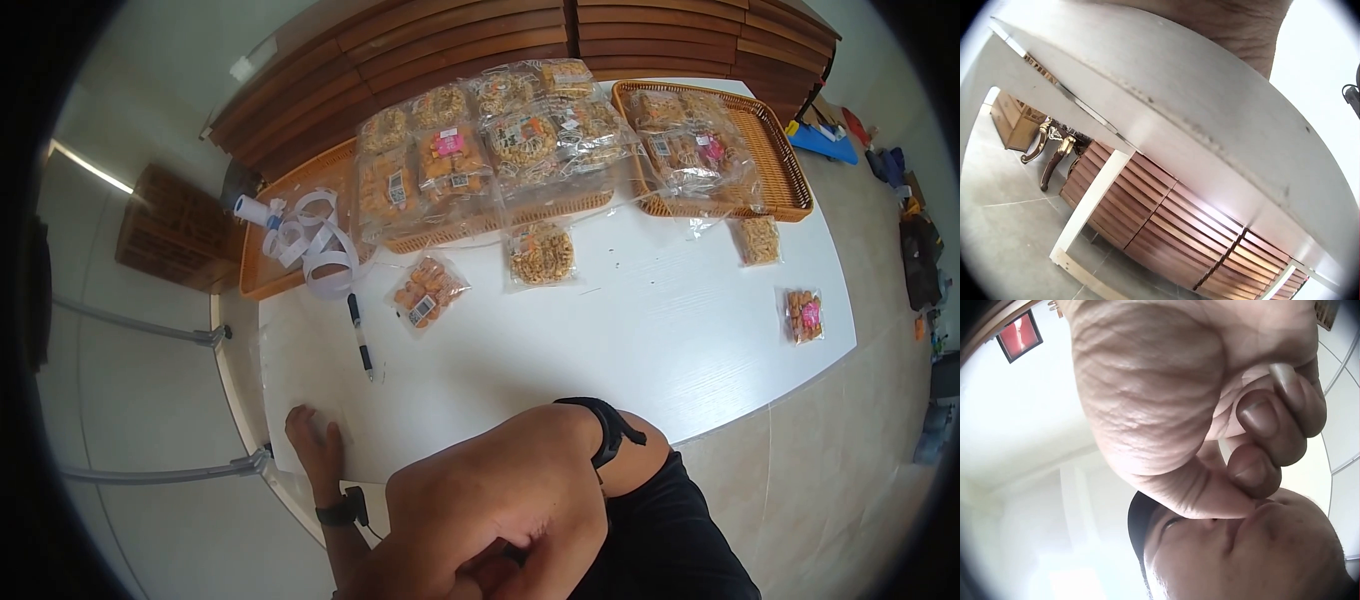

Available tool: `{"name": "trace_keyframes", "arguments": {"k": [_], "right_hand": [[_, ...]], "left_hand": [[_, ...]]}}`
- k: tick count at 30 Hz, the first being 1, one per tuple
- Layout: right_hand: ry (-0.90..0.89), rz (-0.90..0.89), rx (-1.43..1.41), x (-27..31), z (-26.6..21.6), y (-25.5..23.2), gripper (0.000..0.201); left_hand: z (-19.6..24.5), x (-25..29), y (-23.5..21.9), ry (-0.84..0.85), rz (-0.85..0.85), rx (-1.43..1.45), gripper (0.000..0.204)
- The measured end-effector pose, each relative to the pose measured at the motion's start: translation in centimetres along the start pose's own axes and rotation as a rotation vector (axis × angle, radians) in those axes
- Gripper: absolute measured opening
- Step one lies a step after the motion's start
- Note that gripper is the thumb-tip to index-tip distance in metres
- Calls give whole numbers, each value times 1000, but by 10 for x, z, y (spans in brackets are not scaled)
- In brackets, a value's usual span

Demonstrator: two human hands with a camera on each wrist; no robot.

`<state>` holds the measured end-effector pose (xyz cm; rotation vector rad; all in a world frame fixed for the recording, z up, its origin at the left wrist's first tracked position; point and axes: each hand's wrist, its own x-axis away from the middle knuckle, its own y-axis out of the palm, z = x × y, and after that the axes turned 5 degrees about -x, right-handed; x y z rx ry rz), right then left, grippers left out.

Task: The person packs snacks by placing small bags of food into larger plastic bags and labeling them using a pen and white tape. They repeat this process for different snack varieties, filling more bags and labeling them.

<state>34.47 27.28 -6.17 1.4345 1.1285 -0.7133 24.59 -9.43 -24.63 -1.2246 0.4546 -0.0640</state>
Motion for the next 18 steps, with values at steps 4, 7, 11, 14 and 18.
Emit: {"name": "trace_keyframes", "arguments": {"k": [4, 7, 11, 14, 18], "right_hand": [[16, 11, -3, -12, -9, 2, 51], [40, 6, 15, -11, -10, 0, 53], [152, -19, 58, -7, -13, -5, 58], [290, -7, 90, -2, -19, -2, 61], [148, -14, 139, -7, -10, -3, 60]], "left_hand": [[0, 0, 0, -2, -1, 3, 49], [-1, 1, 1, 2, 4, -2, 49], [-3, 1, 1, 1, 3, -1, 49], [-2, 0, 1, 3, 4, -4, 48], [-1, 1, 1, 1, 10, 13, 48]]}}
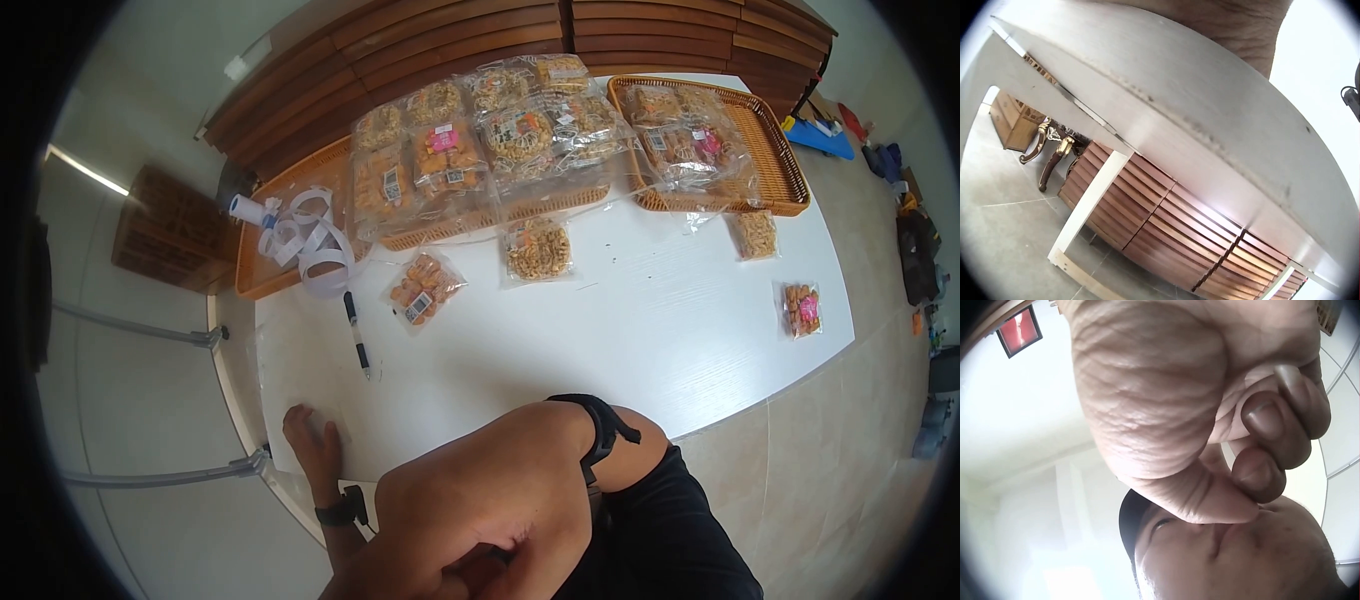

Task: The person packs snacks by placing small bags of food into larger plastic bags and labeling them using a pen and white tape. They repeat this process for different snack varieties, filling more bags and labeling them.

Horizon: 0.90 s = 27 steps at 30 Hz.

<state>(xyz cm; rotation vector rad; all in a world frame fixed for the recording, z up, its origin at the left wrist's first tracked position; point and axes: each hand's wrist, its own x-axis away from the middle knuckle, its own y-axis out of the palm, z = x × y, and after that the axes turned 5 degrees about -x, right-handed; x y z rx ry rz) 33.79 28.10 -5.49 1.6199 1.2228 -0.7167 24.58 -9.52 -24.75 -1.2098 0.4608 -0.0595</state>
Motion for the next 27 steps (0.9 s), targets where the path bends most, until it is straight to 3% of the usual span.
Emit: {"name": "trace_keyframes", "arguments": {"k": [6, 11, 14, 21, 27], "right_hand": [[-56, 8, -55, -3, 1, 0, 55], [-240, -14, -26, 0, 22, -2, 52], [-129, 14, -76, 1, 9, 2, 51], [-103, 39, -104, -5, 4, 2, 51], [-183, 41, -99, 1, 14, 2, 52]], "left_hand": [[3, 0, -1, -7, 1, -1, 48], [5, 0, -2, -10, -1, -3, 48], [3, 0, -2, -5, -2, -10, 48], [2, 1, -2, 15, -10, -38, 48], [4, 0, -2, -8, 0, -2, 49]]}}
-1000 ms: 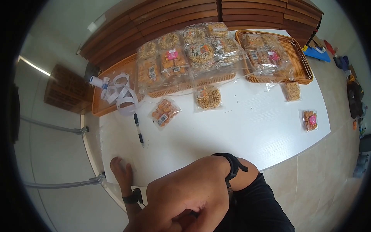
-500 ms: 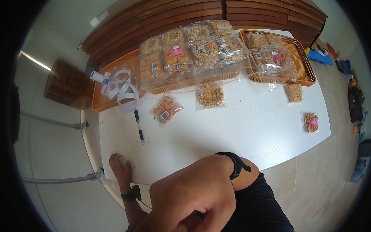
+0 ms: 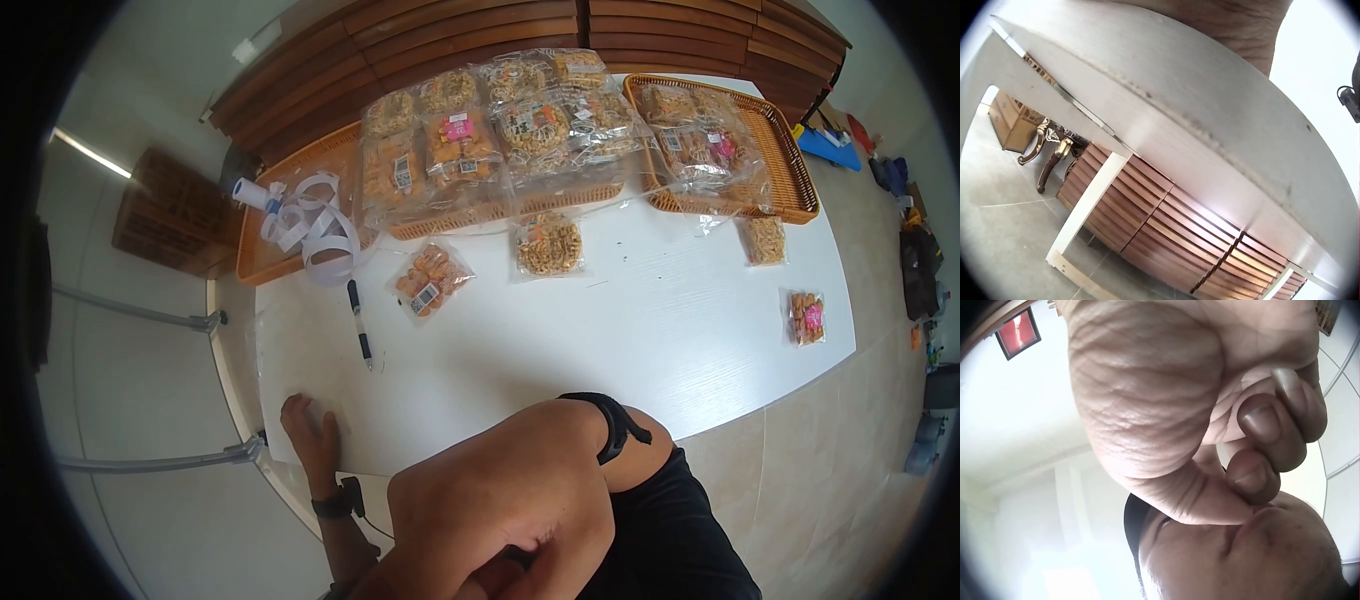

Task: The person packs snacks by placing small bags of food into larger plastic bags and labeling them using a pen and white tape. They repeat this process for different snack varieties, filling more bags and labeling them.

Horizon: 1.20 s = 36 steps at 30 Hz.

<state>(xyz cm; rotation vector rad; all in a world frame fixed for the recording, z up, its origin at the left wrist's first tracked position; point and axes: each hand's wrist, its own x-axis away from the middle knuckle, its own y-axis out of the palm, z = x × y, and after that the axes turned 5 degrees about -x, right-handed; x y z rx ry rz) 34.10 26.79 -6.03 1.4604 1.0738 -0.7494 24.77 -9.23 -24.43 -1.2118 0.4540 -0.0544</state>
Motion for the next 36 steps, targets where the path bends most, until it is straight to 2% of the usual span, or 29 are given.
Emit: {"name": "trace_keyframes", "arguments": {"k": [6, 11, 18, 21, 26, 29, 32, 36], "right_hand": [[-69, 38, -10, 3, 8, 4, 50], [92, -32, 42, -11, -14, -3, 49], [-28, 19, 32, -1, 3, 1, 49], [6, -66, 64, -12, -9, -6, 50], [1, 29, 1, -2, -1, 1, 51], [-4, 10, 20, -17, -12, -1, 51], [-7, -6, 22, 4, 3, 0, 52], [-52, 14, 31, 3, 5, 2, 52]], "left_hand": [[-3, 0, 2, 11, -2, -15, 49], [-4, 1, 2, 7, -4, -21, 50], [-1, 0, 1, 1, -9, -15, 50], [-1, 0, 1, -8, -12, -18, 49], [0, 0, 0, -8, -3, -14, 49], [0, 0, 1, -7, -9, -21, 49], [1, 0, 1, -8, -8, -19, 49], [0, 0, 1, -9, -3, -10, 49]]}}
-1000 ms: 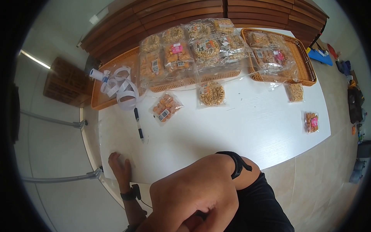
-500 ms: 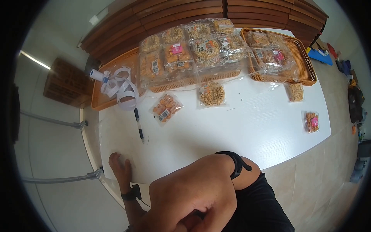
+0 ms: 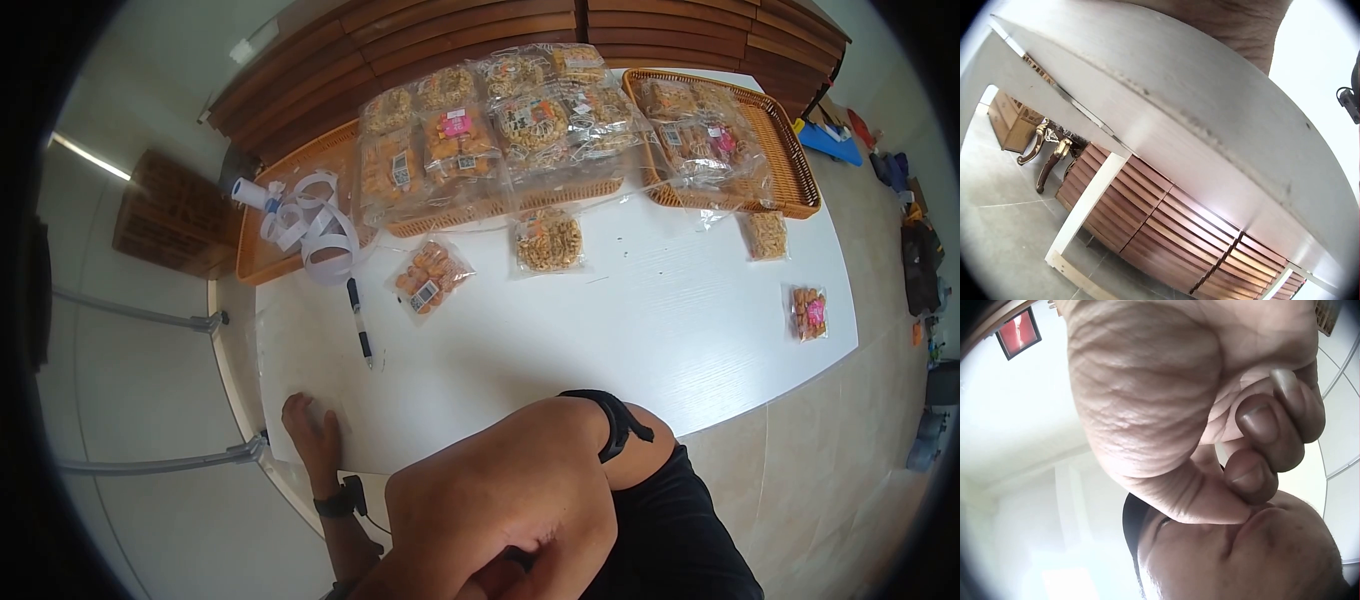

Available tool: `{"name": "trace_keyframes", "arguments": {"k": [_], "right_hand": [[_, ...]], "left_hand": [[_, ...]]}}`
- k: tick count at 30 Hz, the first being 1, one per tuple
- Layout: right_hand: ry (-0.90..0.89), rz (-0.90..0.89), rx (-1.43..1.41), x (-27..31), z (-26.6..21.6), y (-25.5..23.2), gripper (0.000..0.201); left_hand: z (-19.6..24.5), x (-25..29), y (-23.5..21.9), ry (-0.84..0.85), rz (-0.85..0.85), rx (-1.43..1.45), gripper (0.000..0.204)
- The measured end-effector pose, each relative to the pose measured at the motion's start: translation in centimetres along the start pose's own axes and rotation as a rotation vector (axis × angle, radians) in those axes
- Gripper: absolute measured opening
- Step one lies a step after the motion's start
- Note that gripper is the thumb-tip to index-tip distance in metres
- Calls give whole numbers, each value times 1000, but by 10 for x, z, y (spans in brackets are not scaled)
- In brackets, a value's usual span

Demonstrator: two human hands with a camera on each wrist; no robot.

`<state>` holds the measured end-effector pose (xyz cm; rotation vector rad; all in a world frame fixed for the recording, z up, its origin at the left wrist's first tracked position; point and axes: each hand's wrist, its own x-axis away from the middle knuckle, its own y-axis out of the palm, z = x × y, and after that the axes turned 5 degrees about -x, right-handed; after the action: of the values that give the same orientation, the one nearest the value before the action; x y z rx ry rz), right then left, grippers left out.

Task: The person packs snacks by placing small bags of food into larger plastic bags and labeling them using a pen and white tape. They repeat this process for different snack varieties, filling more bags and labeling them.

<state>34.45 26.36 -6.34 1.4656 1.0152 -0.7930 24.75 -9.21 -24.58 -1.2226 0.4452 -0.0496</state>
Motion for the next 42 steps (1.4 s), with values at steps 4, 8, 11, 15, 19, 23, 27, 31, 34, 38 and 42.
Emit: {"name": "trace_keyframes", "arguments": {"k": [4, 8, 11, 15, 19, 23, 27, 31, 34, 38, 42], "right_hand": [[26, 26, -20, -3, -4, 2, 51], [48, 0, -23, -16, -13, -4, 51], [21, 23, -18, -1, -2, 1, 50], [-13, 80, -52, 0, 2, 7, 50], [20, 74, -45, -16, -14, 2, 49], [0, 70, -85, -5, -4, 4, 49], [86, -33, 126, -6, -18, -10, 5], [149, -27, 251, -9, -26, -10, 22], [96, 9, 75, -20, -20, -6, 36], [-18, 54, -3, 3, 3, 1, 51], [25, 28, 33, -11, -10, -4, 51]], "left_hand": [[0, 0, 0, 7, 2, -7, 49], [0, 0, 0, 7, 3, -4, 49], [1, 0, 0, 5, 0, -3, 49], [1, -1, -1, -7, -15, -12, 48], [0, -1, 0, -7, -9, -1, 48], [1, 0, 0, -7, -3, 2, 48], [0, 0, 1, -1, 2, 2, 48], [2, -1, -1, -10, -7, 14, 48], [2, -1, -1, -3, -5, 17, 48], [1, -1, -1, 3, -4, 4, 48], [2, -1, -1, -2, -5, 10, 49]]}}
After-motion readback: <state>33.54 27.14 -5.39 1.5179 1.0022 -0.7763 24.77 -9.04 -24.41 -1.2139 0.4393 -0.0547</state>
